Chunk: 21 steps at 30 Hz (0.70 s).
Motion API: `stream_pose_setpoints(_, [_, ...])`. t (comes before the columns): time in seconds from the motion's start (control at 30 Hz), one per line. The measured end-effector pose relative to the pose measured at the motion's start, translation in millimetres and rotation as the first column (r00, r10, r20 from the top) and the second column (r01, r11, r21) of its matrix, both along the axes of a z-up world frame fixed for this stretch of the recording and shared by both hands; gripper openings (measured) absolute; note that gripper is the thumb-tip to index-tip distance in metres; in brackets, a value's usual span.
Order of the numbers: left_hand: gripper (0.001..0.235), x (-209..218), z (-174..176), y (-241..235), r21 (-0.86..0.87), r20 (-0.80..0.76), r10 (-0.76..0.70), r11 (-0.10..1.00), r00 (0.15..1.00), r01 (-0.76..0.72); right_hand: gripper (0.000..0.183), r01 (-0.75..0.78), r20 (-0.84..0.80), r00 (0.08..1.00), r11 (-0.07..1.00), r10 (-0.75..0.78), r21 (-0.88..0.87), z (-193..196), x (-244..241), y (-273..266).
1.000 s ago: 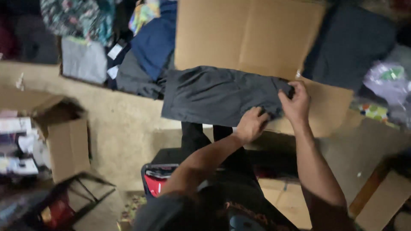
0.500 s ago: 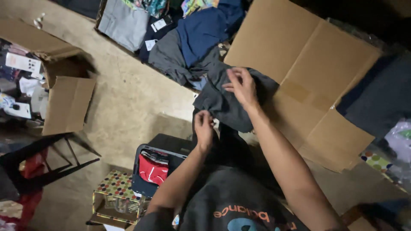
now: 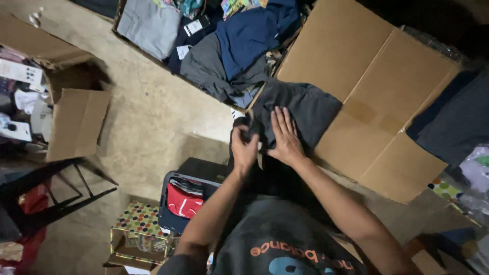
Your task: Folding garments and organizing them on a surface in a storage area.
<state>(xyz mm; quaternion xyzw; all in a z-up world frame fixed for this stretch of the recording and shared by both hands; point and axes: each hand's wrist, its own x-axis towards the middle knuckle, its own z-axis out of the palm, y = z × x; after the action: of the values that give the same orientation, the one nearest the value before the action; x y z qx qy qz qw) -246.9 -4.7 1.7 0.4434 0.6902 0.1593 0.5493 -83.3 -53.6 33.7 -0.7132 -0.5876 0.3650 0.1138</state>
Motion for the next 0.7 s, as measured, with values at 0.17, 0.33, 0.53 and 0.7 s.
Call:
stream_pose_setpoints(0.17, [0.025, 27.4, 43.8, -8.2, 0.011, 0.104, -0.006, 1.000, 0.995, 0.005, 0.138, 0.095, 0.012, 0.995, 0.994, -0.096, 0.048, -27.2, -8.0, 0.2])
stream_pose_setpoints(0.33, [0.021, 45.3, 73.6, -2.5, 0.125, 0.327, -0.038, 0.992, 0.944, -0.004, 0.110, 0.437, -0.482, 0.803, 0.897, -0.352, 0.073, -24.0, 10.1, -4.3])
stream_pose_setpoints(0.53, [0.082, 54.6, 50.4, 27.8, -0.023, 0.234, -0.269, 0.959, 0.934, 0.282, 0.042, 0.670, -0.119, 0.280, 0.283, -0.953, -0.686, 67.3, 91.4, -38.8])
stream_pose_setpoints(0.7, [0.071, 104.6, 80.3, 36.6, 0.077, 0.367, -0.548, 0.823, 0.752, 0.562, 0.039, 0.770, -0.585, 0.163, 0.473, -0.794, -0.428, 175.9, 122.2, -43.2])
